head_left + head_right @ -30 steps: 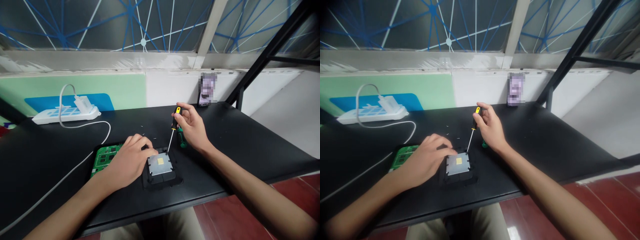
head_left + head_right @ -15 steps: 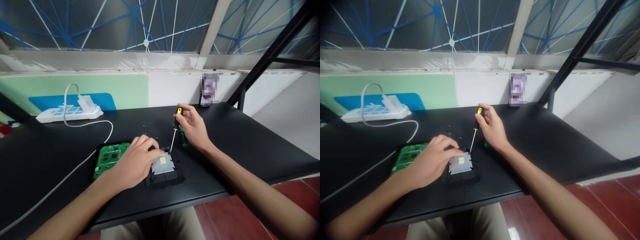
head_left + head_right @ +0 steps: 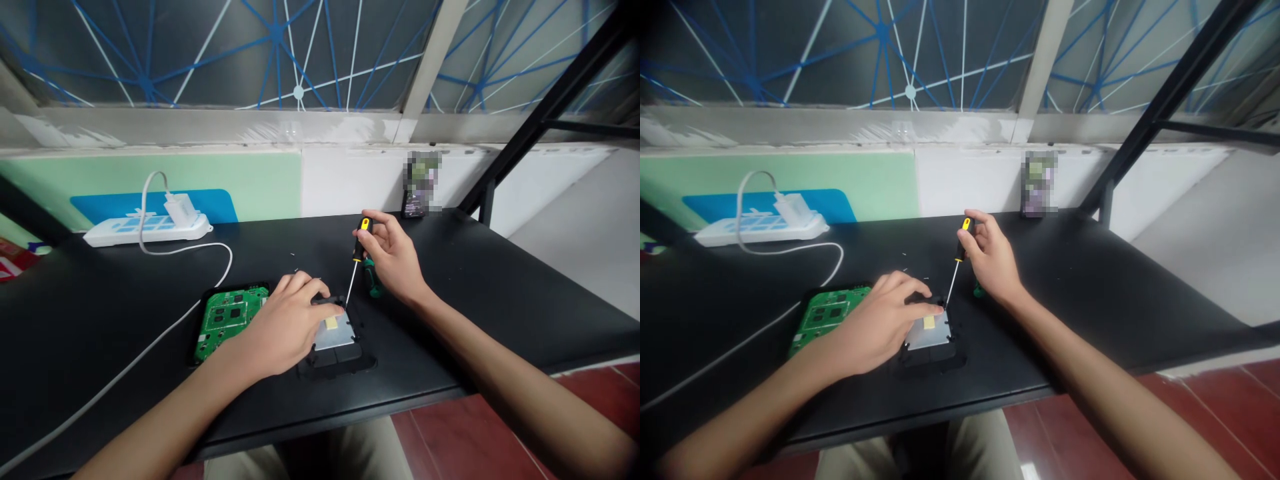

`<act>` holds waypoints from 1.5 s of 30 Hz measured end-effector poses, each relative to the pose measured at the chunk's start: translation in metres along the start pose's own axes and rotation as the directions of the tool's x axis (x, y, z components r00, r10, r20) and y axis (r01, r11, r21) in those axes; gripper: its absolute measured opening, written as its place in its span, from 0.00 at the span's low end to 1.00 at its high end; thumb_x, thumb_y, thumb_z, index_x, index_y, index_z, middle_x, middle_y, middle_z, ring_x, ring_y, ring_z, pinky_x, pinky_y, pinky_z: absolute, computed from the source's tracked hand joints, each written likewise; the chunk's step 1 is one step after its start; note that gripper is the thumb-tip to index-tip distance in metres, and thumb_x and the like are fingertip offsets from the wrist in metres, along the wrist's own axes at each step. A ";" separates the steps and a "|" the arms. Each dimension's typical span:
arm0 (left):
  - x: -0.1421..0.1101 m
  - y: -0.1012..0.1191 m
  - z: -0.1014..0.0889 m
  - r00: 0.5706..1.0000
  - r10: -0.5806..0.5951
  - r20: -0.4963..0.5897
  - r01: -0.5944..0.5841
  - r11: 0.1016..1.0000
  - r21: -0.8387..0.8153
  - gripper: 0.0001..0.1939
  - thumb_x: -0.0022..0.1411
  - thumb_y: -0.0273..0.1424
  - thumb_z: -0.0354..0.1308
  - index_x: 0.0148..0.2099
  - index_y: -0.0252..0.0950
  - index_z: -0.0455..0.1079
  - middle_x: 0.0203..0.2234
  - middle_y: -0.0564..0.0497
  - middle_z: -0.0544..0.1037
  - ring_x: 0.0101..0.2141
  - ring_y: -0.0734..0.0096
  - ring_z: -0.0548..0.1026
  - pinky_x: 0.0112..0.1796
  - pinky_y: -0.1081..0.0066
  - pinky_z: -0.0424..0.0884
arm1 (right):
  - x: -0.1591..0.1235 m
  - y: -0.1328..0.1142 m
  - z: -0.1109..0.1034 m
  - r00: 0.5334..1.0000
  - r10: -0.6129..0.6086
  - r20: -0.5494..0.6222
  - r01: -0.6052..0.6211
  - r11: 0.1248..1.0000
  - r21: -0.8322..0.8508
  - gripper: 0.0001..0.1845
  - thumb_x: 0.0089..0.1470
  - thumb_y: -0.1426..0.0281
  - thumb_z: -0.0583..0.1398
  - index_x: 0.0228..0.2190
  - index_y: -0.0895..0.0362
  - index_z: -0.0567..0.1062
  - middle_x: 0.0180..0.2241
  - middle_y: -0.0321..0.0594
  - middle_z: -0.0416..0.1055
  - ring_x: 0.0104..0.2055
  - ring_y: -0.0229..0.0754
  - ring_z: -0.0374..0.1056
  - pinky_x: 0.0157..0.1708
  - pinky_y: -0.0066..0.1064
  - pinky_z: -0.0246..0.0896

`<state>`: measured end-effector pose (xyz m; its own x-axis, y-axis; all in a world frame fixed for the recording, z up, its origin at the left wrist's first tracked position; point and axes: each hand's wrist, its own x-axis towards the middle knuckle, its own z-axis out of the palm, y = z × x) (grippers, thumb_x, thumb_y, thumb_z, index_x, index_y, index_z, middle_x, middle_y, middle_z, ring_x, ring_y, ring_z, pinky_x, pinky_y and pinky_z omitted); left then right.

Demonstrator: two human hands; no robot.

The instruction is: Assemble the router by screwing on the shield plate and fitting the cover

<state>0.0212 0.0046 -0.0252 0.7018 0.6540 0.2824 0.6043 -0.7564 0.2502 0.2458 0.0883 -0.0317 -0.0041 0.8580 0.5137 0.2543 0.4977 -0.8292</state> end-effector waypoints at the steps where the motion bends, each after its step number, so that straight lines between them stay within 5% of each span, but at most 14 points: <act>1: 0.000 0.000 0.001 1.000 0.004 -0.001 -0.004 1.000 0.006 0.24 0.64 0.17 0.50 0.54 0.43 0.76 0.48 0.45 0.72 0.46 0.54 0.65 0.45 0.55 0.65 | 0.000 0.001 0.000 1.000 0.002 0.001 -0.002 1.000 -0.002 0.19 0.61 0.64 0.61 0.53 0.51 0.69 0.30 0.33 0.70 0.25 0.34 0.63 0.27 0.33 0.62; 10: 0.000 0.001 0.005 1.000 -0.001 0.004 0.001 1.000 0.018 0.23 0.64 0.17 0.50 0.54 0.42 0.75 0.49 0.45 0.71 0.47 0.53 0.65 0.46 0.55 0.65 | 0.000 -0.001 -0.001 1.000 -0.002 -0.020 0.004 0.998 0.060 0.18 0.60 0.63 0.62 0.51 0.50 0.69 0.30 0.34 0.70 0.30 0.37 0.68 0.28 0.31 0.66; 27: 0.001 0.005 0.001 0.999 -0.031 0.023 0.030 0.999 0.033 0.24 0.63 0.17 0.50 0.53 0.42 0.75 0.50 0.43 0.70 0.49 0.51 0.65 0.47 0.51 0.67 | -0.002 -0.005 -0.003 0.999 -0.039 -0.007 0.039 0.999 0.002 0.17 0.60 0.64 0.62 0.51 0.48 0.69 0.30 0.32 0.64 0.26 0.35 0.60 0.25 0.31 0.62; 45: -0.001 0.006 0.003 1.000 -0.029 0.002 0.029 0.999 0.032 0.20 0.66 0.20 0.50 0.53 0.41 0.76 0.50 0.44 0.71 0.49 0.52 0.65 0.49 0.51 0.68 | -0.005 -0.008 -0.001 0.999 -0.039 -0.036 0.040 0.999 0.028 0.16 0.60 0.65 0.62 0.50 0.48 0.68 0.30 0.32 0.65 0.28 0.36 0.63 0.26 0.31 0.62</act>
<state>0.0250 -0.0006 -0.0274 0.6845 0.6759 0.2733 0.6363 -0.7368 0.2287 0.2450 0.0799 -0.0270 0.0208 0.8326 0.5535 0.2268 0.5352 -0.8137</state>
